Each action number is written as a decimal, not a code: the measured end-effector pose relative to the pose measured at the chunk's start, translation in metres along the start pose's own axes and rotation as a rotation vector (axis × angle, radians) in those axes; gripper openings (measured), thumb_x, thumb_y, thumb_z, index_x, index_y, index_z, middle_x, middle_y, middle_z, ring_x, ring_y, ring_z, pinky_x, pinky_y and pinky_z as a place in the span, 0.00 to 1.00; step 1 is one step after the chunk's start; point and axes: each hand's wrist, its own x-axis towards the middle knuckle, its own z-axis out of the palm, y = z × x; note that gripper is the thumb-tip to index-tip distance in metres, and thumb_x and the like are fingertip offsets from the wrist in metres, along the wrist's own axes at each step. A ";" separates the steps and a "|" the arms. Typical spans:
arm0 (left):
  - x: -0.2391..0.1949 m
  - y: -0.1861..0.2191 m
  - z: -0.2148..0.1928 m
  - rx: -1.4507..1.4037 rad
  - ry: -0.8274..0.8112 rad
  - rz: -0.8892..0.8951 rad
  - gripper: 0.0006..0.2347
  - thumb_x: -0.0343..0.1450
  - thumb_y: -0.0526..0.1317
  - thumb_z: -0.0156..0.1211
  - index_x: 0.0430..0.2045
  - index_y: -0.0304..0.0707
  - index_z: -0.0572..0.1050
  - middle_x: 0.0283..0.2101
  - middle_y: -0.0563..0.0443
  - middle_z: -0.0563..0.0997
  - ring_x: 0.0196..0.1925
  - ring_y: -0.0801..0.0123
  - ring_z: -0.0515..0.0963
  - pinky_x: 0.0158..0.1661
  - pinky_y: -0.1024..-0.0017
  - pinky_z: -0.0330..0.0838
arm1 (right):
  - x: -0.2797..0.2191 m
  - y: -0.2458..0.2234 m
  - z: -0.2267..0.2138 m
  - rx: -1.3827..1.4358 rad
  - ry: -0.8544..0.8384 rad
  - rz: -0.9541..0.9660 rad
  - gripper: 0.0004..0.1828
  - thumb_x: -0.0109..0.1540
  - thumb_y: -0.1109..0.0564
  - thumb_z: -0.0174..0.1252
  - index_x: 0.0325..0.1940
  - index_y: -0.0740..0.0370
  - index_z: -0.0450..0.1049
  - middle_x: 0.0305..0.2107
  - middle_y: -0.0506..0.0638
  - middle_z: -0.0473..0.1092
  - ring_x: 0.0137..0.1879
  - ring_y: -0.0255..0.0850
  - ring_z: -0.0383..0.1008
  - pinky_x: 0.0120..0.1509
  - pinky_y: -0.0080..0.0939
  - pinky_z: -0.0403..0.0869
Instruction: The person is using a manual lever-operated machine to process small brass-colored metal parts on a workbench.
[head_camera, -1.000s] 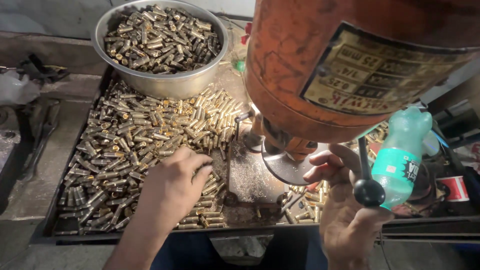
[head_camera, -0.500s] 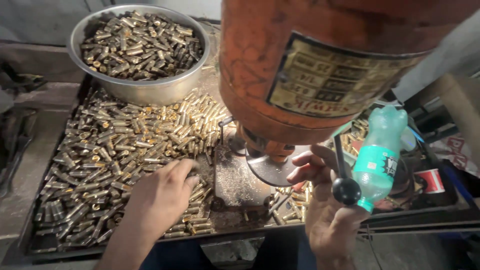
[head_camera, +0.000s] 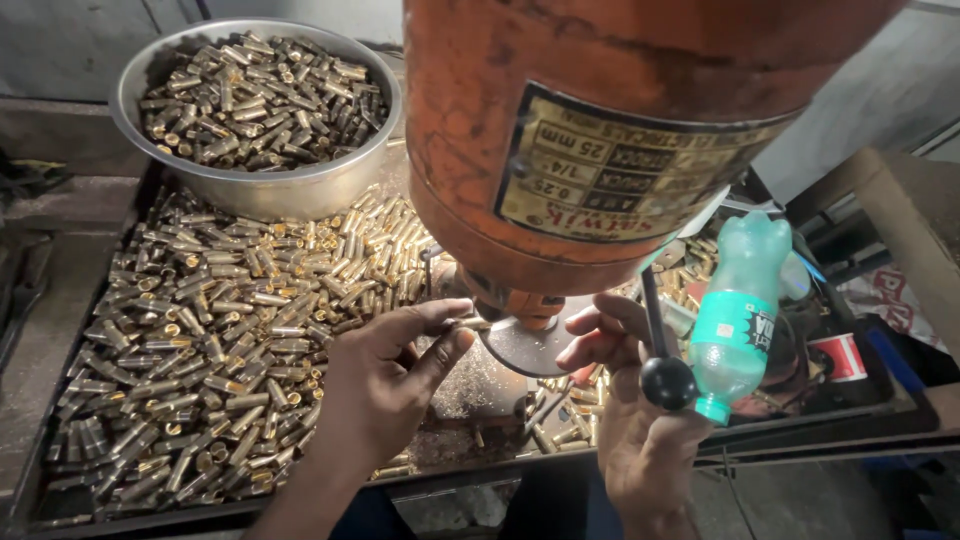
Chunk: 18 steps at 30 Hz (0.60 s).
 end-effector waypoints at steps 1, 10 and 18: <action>-0.001 -0.006 0.004 -0.001 -0.002 0.001 0.11 0.66 0.41 0.68 0.42 0.46 0.84 0.35 0.54 0.89 0.28 0.77 0.84 0.28 0.75 0.76 | 0.001 -0.002 0.001 -0.002 0.002 -0.001 0.61 0.62 0.14 0.43 0.70 0.75 0.62 0.52 0.63 0.68 0.49 0.47 0.70 0.56 0.47 0.68; -0.006 -0.017 0.016 0.324 0.132 0.405 0.09 0.74 0.43 0.62 0.42 0.41 0.80 0.41 0.46 0.85 0.35 0.60 0.87 0.34 0.66 0.81 | -0.001 0.002 -0.001 0.075 0.011 -0.067 0.58 0.65 0.17 0.43 0.71 0.76 0.62 0.51 0.66 0.71 0.50 0.50 0.72 0.57 0.49 0.70; -0.006 -0.020 0.018 0.332 0.192 0.451 0.09 0.72 0.42 0.65 0.42 0.42 0.80 0.39 0.45 0.84 0.33 0.56 0.86 0.31 0.64 0.80 | 0.005 -0.013 0.011 -0.021 0.110 0.020 0.39 0.67 0.39 0.57 0.70 0.71 0.58 0.46 0.63 0.70 0.46 0.47 0.73 0.50 0.44 0.70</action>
